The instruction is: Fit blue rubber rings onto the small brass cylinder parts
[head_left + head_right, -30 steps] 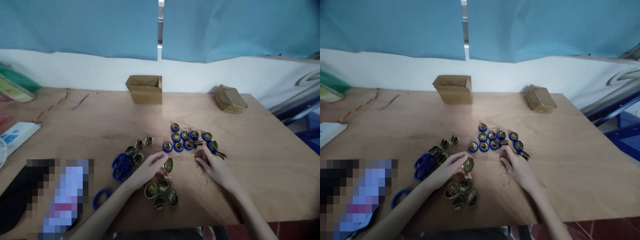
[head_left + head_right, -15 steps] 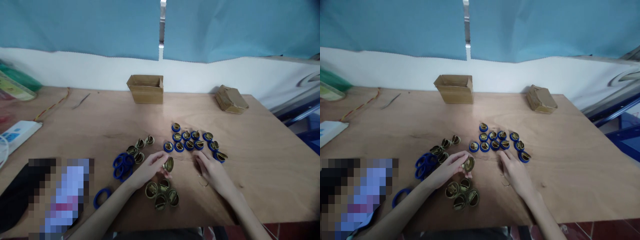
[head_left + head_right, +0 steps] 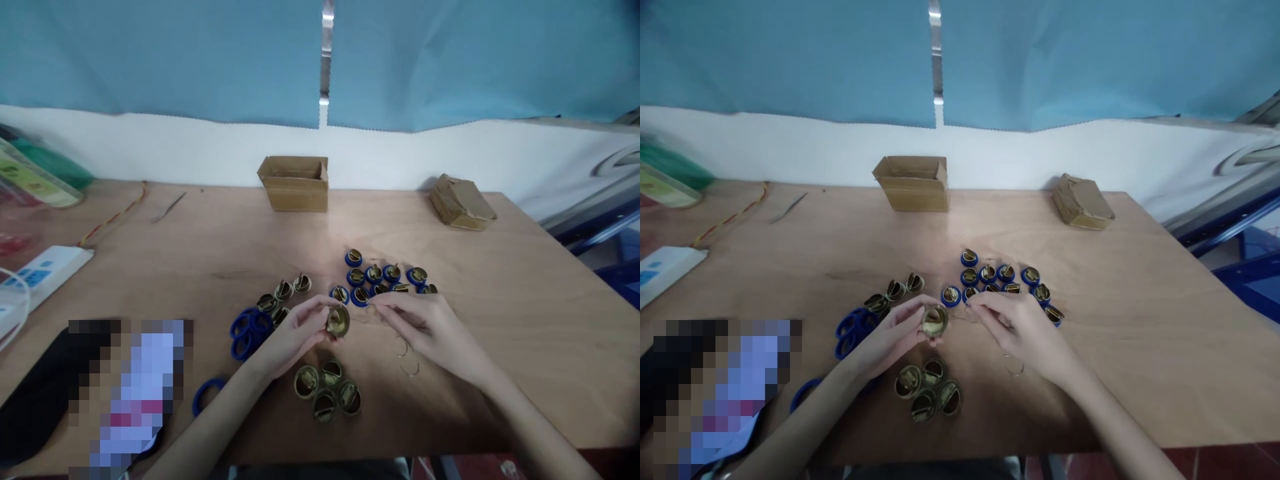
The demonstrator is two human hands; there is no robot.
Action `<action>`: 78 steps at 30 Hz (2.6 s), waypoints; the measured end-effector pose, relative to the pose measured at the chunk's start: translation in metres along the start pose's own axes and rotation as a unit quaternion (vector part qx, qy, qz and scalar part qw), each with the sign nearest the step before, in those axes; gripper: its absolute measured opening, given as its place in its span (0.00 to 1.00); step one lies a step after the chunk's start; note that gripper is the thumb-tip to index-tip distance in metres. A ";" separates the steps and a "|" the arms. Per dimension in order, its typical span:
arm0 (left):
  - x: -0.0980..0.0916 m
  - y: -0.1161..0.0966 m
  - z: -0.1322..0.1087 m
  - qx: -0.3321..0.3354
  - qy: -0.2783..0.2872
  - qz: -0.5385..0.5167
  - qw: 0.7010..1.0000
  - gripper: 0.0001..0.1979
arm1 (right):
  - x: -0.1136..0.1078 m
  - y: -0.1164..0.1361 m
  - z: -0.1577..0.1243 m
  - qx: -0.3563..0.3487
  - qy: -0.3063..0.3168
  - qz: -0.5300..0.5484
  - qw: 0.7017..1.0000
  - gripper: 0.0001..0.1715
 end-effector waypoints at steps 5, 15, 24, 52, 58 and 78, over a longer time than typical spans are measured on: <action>-0.002 -0.004 0.001 0.011 -0.001 -0.048 0.999 0.14 | 0.013 -0.008 0.018 0.043 -0.003 0.178 0.983 0.10; -0.005 0.004 0.000 -0.025 -0.011 -0.092 0.995 0.18 | 0.078 -0.041 0.007 0.203 0.082 0.550 0.806 0.14; -0.005 0.003 0.002 -0.030 -0.001 -0.112 0.993 0.17 | 0.089 -0.042 0.003 0.224 0.116 0.575 0.778 0.12; 0.000 0.002 -0.001 -0.019 0.002 -0.067 0.998 0.20 | 0.084 -0.028 0.005 0.100 0.100 0.423 0.895 0.17; 0.004 -0.003 -0.002 0.023 0.029 -0.018 0.999 0.18 | 0.070 -0.020 0.005 0.037 0.045 0.299 0.952 0.15; -0.001 0.008 0.000 0.061 -0.022 0.111 0.992 0.16 | 0.090 -0.028 0.001 0.128 0.112 0.543 0.822 0.19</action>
Point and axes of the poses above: each hand's wrist, its own z-axis towards the middle knuckle, its own x-axis out of the palm, y = z × x, the point moved 7 cm from there along z, towards the middle knuckle, and after that the axes turned 5 degrees about x, right-handed, at the moved point
